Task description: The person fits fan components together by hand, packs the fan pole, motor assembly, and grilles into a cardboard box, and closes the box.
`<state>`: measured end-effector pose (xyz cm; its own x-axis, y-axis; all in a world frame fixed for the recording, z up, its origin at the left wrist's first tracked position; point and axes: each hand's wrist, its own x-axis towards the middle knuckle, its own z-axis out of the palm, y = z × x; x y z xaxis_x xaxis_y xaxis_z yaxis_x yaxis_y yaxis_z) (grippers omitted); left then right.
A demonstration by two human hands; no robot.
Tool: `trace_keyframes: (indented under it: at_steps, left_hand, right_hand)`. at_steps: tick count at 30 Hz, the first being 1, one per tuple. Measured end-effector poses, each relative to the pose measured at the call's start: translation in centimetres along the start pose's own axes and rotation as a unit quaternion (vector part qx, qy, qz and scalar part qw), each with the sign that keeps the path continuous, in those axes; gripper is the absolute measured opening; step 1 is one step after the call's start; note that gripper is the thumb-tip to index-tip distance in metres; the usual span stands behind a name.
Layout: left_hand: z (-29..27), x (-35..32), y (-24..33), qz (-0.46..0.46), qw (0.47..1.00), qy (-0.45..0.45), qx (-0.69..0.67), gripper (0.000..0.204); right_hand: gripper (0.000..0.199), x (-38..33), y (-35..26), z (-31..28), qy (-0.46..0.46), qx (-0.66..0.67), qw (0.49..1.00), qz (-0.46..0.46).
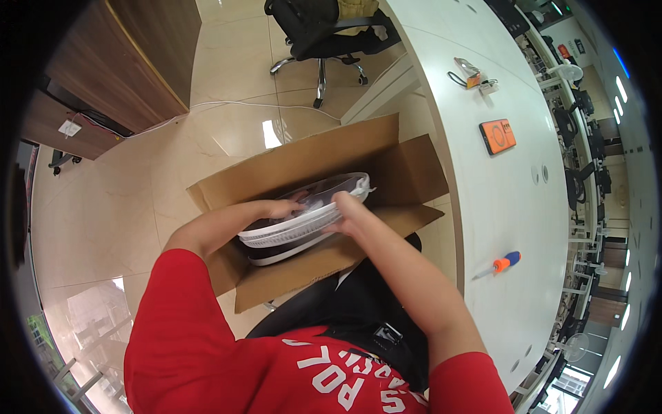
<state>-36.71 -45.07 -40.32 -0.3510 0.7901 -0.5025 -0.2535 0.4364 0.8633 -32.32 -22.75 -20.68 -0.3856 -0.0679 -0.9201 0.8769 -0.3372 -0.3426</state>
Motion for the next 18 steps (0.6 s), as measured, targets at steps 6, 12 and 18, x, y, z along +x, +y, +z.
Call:
trace_keyframes:
  at_steps: [6, 12, 18]
  left_hand:
    - [-1.8, 4.2, 0.8, 0.014, 0.945, 0.071, 0.319, 0.063]
    - [-4.7, 3.0, -5.3, -0.131, 0.972, 0.091, 0.172, 0.053]
    - [-3.1, 3.4, -2.7, -0.188, 0.968, 0.119, 0.114, 0.053]
  right_hand:
    - [0.045, 12.1, 0.6, -1.9, 0.111, -0.023, 0.993, 0.036]
    - [0.036, 15.6, -0.4, 1.2, 0.072, -0.133, 0.987, 0.052]
    - [0.036, 15.2, -0.9, -1.0, 0.065, -0.135, 0.988, 0.047]
